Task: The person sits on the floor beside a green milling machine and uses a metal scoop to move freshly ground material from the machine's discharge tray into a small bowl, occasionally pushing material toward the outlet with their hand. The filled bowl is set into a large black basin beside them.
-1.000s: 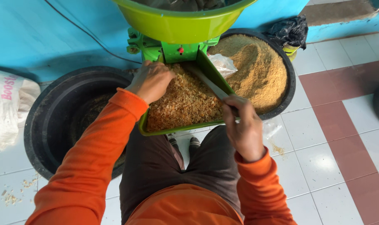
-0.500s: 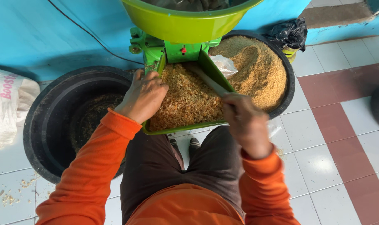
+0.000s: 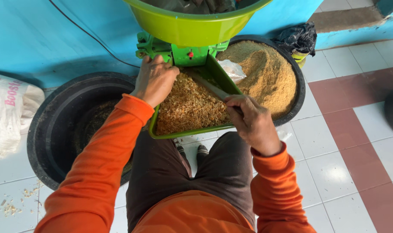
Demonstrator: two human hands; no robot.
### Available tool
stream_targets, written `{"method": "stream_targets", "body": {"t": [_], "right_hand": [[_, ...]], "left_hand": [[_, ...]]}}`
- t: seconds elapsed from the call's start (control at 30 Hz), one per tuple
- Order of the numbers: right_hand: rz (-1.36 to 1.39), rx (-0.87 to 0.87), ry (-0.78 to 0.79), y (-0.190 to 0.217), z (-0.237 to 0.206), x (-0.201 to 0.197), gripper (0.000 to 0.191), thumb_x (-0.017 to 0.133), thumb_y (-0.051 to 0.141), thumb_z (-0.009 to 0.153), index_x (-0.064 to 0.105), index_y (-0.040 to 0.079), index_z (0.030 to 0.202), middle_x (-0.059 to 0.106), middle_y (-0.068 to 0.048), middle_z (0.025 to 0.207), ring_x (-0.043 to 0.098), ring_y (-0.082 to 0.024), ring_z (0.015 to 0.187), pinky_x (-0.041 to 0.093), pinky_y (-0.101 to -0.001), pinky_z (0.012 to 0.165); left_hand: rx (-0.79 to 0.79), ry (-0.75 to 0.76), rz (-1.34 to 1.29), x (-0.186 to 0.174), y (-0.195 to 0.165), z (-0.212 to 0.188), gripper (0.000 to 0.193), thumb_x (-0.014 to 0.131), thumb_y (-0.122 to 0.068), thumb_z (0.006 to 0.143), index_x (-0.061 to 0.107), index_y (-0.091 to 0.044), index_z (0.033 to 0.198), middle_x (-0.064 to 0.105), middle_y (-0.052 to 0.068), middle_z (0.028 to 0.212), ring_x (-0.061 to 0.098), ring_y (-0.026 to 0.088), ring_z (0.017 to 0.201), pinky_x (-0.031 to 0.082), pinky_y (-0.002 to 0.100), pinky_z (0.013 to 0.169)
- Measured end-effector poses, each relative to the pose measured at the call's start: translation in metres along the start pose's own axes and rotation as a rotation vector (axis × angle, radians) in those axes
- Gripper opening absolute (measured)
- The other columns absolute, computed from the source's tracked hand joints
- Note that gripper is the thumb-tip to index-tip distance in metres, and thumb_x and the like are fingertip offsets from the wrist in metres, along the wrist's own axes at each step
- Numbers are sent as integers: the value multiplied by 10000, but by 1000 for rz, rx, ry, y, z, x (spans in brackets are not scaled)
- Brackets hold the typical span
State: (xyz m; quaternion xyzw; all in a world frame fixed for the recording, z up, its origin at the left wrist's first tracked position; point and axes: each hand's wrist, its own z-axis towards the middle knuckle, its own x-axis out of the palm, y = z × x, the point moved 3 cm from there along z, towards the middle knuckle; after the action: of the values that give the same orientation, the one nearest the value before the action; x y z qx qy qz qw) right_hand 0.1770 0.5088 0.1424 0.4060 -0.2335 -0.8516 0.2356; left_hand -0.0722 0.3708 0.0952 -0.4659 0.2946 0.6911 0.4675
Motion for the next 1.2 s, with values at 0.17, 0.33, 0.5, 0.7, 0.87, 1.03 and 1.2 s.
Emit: {"method": "stream_targets", "body": {"t": [0.17, 0.33, 0.5, 0.7, 0.87, 1.03, 1.2], "right_hand": [[-117, -35, -41, 10, 6, 19, 121, 706, -43, 951, 640, -13, 1048, 732, -149, 1111, 742, -258, 909, 621, -357, 774], [-248, -24, -161, 25, -9, -5, 137, 720, -42, 948, 656, -13, 1065, 734, -144, 1093, 757, -248, 899, 629, -328, 764], [-253, 146, -179, 46, -40, -59, 137, 733, -49, 941, 660, -7, 1049, 755, -119, 1072, 741, -176, 747, 604, -266, 638], [-219, 68, -90, 34, -24, -35, 151, 726, -45, 928, 669, -6, 1062, 743, -124, 1079, 750, -232, 877, 621, -318, 748], [-201, -39, -85, 8, -5, 18, 116, 708, -5, 942, 653, -10, 1044, 726, -146, 1113, 744, -303, 951, 622, -371, 816], [-191, -17, -91, 10, 0, 11, 134, 695, -8, 952, 660, -10, 1082, 728, -136, 1131, 750, -292, 948, 628, -359, 819], [-167, 188, -96, 36, -34, -48, 143, 707, -25, 943, 672, -17, 1082, 744, -138, 1104, 767, -202, 837, 626, -286, 702]], "left_hand": [[-52, 61, 120, 31, 7, 22, 125, 678, -17, 874, 743, -114, 830, 736, 68, 808, 636, 239, 870, 491, 489, 910], [-22, 48, 41, 51, 4, 49, 123, 657, 31, 932, 735, -56, 970, 709, 126, 707, 680, 261, 697, 546, 452, 719], [-98, 249, 0, 65, 9, 52, 37, 734, -53, 801, 744, -32, 830, 722, 213, 841, 732, 383, 770, 585, 482, 684], [-72, 430, 15, 74, 10, 54, 36, 725, -47, 822, 757, -37, 808, 736, 214, 870, 734, 393, 813, 586, 496, 726], [-81, 457, -8, 75, 12, 63, 64, 728, -56, 816, 774, -66, 859, 744, 197, 921, 726, 398, 879, 575, 499, 766], [-141, 518, 37, 78, 13, 72, 66, 753, -96, 817, 773, -55, 865, 739, 192, 933, 723, 394, 876, 569, 480, 754], [-158, 397, -64, 77, 5, 77, 50, 759, -92, 820, 778, -90, 866, 755, 171, 942, 736, 349, 881, 576, 468, 744]]}}
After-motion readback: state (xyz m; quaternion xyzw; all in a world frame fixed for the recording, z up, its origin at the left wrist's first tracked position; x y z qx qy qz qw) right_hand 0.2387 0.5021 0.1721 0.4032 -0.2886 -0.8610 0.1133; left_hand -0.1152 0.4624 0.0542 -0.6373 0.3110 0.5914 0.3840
